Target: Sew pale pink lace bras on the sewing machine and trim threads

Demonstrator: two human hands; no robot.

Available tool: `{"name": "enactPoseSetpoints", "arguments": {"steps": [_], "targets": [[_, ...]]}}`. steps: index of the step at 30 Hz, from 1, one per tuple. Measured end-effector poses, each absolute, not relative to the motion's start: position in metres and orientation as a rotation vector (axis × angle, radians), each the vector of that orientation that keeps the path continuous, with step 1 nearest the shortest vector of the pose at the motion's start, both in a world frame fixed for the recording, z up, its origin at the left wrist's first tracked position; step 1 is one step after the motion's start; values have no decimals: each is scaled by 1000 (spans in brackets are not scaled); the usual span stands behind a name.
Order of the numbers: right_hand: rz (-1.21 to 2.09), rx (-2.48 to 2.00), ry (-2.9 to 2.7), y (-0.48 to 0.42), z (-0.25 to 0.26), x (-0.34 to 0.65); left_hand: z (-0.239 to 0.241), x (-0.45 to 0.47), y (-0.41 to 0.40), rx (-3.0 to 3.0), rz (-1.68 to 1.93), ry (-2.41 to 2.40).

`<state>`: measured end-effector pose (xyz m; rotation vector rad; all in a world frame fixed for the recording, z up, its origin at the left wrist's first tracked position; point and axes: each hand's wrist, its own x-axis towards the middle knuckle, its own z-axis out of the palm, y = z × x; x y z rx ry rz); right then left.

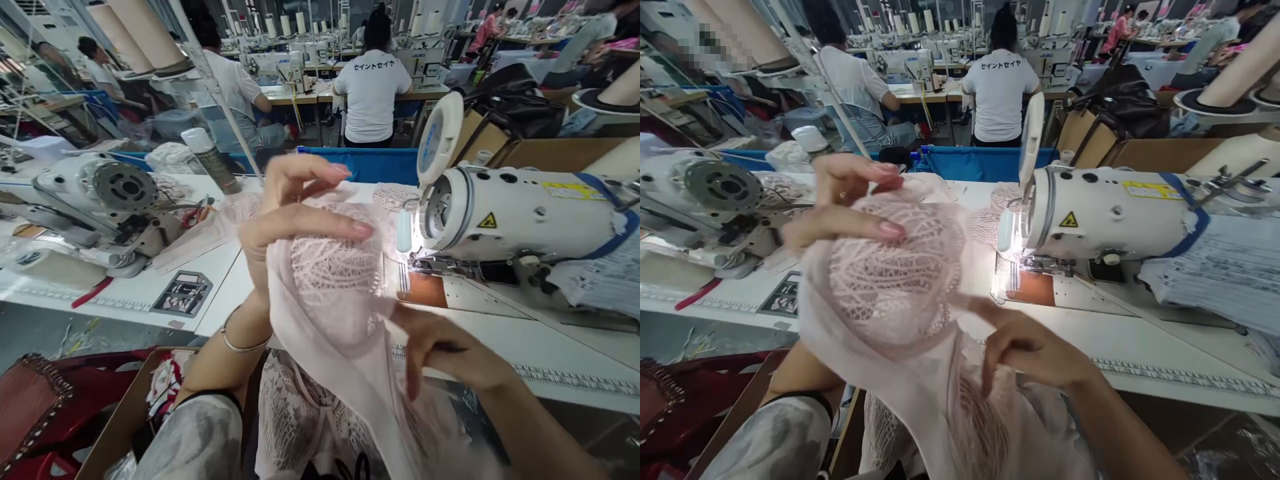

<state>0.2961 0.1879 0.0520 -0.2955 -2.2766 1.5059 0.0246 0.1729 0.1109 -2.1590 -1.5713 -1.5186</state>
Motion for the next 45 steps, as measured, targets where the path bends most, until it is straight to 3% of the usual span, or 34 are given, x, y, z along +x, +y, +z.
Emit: {"name": "enactPoseSetpoints", "arguments": {"steps": [3, 7, 11, 13, 15, 18, 20, 23, 26, 33, 45], "targets": [[1870, -114, -2304, 185, 51, 289, 100, 22, 184, -2329, -1638, -1425], [1558, -688, -2404, 182, 38, 302, 44, 8, 190, -2225, -1012, -2003], [1374, -960, -2276, 177, 16, 306, -11, 44, 147, -2364, -953, -2322], [1359, -897, -2091, 173, 3, 299, -23, 73, 118, -2720, -1202, -2371], [1328, -880, -1918, 168, -9, 289, -28, 97, 97, -2708, -1590, -2634], [1189, -1055, -1682, 162, -24, 278, -26, 115, 85, -1946, -2447, -3154], [1087, -1163, -1603, 162, -29, 275, -25, 118, 86, -1460, -2883, -3197], [1046, -1224, -1692, 168, -30, 276, -24, 119, 90, -1337, -3069, -3122], [1145, -1224, -1762, 175, -30, 278, -24, 118, 92, -1540, -2900, -3221], [1324, -1242, -1688, 172, -40, 275, -23, 111, 101, -2074, -2023, -3130], [1481, -1084, -1836, 170, -36, 275, -26, 104, 109, -2578, -1400, -3023]]}}
